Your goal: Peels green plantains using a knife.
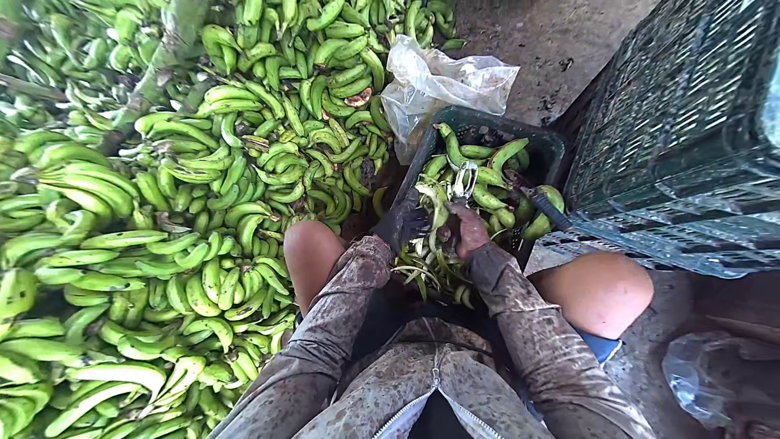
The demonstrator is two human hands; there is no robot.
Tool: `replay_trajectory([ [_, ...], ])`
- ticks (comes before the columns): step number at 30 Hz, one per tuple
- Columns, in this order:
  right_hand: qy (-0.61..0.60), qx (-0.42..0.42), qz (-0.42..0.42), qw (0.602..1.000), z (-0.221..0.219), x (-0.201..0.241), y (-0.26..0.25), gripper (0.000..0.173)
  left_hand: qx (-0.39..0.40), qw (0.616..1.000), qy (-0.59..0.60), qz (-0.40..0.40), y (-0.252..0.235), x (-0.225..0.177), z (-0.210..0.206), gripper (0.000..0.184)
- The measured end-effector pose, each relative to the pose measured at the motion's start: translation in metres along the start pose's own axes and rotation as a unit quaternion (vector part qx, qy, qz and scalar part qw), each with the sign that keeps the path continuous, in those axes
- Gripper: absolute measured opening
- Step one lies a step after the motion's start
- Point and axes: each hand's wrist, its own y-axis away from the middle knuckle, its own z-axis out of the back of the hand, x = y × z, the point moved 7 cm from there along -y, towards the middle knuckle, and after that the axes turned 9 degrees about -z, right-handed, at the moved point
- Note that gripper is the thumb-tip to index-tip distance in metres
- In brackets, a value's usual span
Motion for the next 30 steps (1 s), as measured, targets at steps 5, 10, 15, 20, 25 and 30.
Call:
replay_trajectory([
  [5,-0.005,0.054,-0.031,0.998,0.002,-0.010,0.040,0.036,0.031,0.980,0.121,-0.152,0.004,-0.015,-0.036,0.046],
  [10,0.402,-0.107,0.106,0.903,0.034,-0.005,0.073,0.053,-0.146,0.965,0.183,-0.116,0.005,0.003,-0.023,0.047],
  [15,0.478,-0.123,0.187,0.849,0.031,-0.014,0.090,0.045,-0.194,0.957,0.199,-0.082,0.013,0.006,-0.024,0.043],
  [20,0.524,-0.118,0.210,0.817,0.038,-0.011,0.076,0.040,-0.155,0.970,0.136,-0.129,0.009,0.006,-0.027,0.041],
  [25,0.475,-0.098,0.201,0.851,0.037,-0.001,0.072,0.041,-0.040,0.992,-0.006,-0.122,0.009,0.010,-0.039,0.048],
  [30,0.471,-0.110,0.209,0.850,0.035,-0.002,0.068,0.041,-0.138,0.974,-0.131,-0.125,0.030,-0.007,-0.042,0.051],
])
